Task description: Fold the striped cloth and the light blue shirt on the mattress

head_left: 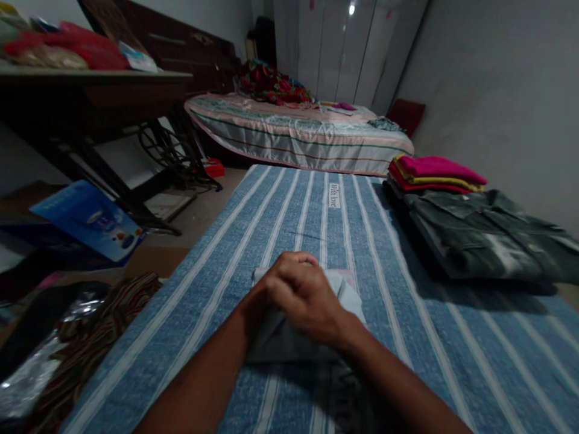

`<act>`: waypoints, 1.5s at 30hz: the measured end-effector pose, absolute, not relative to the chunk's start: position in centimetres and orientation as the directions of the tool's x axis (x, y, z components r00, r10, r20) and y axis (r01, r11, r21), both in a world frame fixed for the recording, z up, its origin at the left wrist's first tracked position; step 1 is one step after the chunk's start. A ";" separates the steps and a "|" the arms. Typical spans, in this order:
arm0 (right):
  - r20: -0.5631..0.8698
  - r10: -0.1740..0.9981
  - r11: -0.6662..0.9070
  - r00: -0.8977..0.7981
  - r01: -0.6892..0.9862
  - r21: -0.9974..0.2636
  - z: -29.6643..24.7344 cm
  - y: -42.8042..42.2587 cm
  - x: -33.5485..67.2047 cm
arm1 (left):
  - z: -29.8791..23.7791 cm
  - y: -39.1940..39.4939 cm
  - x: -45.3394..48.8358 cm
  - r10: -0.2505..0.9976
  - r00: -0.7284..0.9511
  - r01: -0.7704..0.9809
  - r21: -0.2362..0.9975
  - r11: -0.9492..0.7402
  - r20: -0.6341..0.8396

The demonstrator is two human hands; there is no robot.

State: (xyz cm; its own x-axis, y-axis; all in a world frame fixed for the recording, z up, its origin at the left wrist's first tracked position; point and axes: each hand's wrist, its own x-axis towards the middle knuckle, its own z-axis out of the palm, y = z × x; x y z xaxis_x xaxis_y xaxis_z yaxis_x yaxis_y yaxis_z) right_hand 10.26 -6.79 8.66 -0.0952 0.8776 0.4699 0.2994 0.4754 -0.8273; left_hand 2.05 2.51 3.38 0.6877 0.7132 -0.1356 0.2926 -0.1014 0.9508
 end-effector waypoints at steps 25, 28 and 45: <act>-0.061 0.981 -0.195 0.186 0.919 -0.342 3.9 -7.9 18.6 | 3.7 2.1 1.9 0.723 0.689 0.291 0.933 -0.210 -0.052; -0.065 0.974 -0.225 0.217 0.889 -0.398 3.4 -7.5 18.9 | 3.5 2.1 2.0 0.724 0.686 0.307 0.929 -0.207 -0.066; -0.122 0.954 -0.300 0.276 0.836 -0.459 3.8 -7.0 20.0 | 5.3 2.6 0.6 0.769 0.638 0.607 0.592 -0.530 0.034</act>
